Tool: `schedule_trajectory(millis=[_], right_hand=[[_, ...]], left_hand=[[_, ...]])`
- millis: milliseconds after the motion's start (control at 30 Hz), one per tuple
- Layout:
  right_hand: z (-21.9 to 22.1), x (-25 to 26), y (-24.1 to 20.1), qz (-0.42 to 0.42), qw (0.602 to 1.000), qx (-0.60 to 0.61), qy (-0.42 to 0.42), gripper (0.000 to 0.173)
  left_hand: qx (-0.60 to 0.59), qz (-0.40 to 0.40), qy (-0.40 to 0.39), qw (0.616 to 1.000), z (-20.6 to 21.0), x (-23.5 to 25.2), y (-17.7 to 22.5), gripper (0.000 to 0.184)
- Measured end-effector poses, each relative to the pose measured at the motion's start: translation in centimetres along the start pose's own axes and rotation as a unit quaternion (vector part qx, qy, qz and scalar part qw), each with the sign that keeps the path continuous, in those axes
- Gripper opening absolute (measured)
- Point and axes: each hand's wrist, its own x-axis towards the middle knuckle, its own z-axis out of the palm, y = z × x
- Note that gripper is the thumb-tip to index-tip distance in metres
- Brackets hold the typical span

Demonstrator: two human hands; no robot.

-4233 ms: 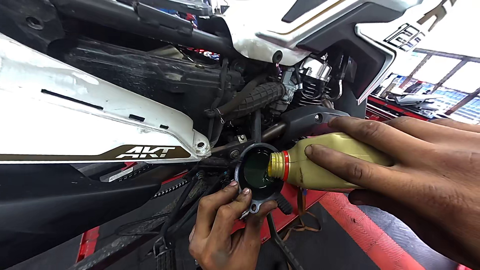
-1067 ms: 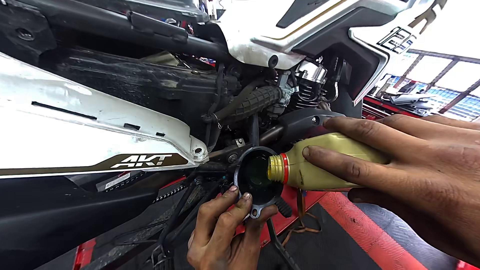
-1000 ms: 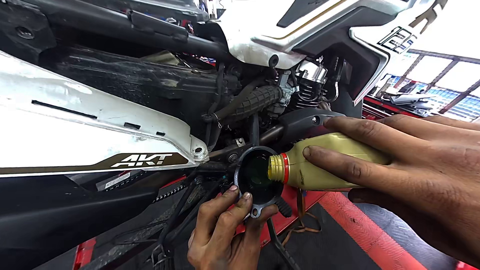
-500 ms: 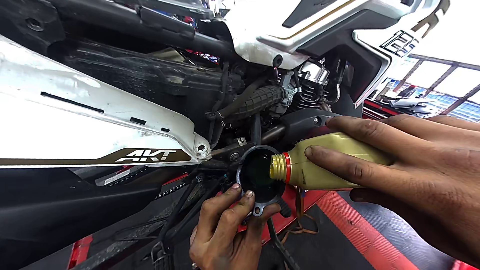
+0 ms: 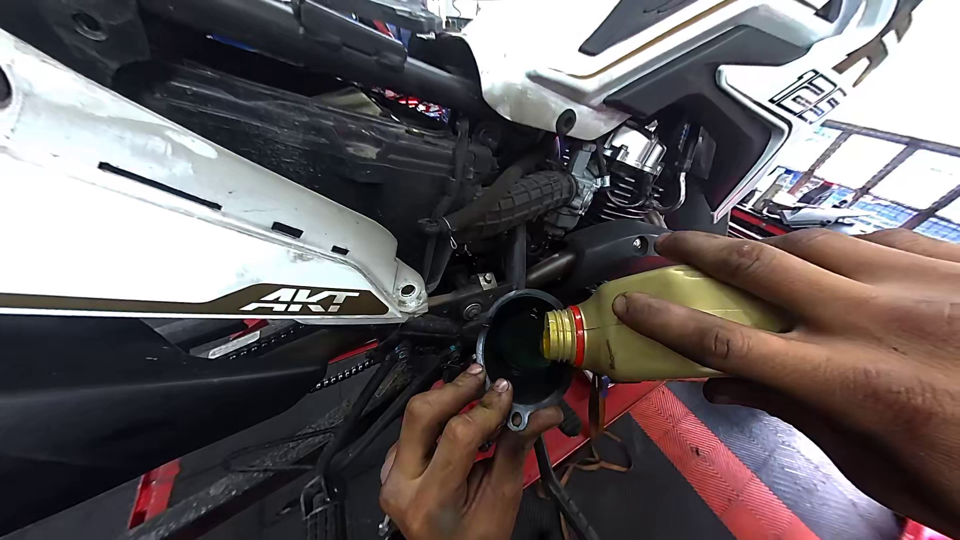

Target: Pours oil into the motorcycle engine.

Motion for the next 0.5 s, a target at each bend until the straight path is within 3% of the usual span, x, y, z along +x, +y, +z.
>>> schedule_trajectory(millis=[500], right_hand=[[-0.6,0.58,-0.37,-0.038,0.999,-0.032,0.015,0.061]], left_hand=[[-0.012,0.001,0.001,1.0,0.06,-0.05,-0.05,0.029]])
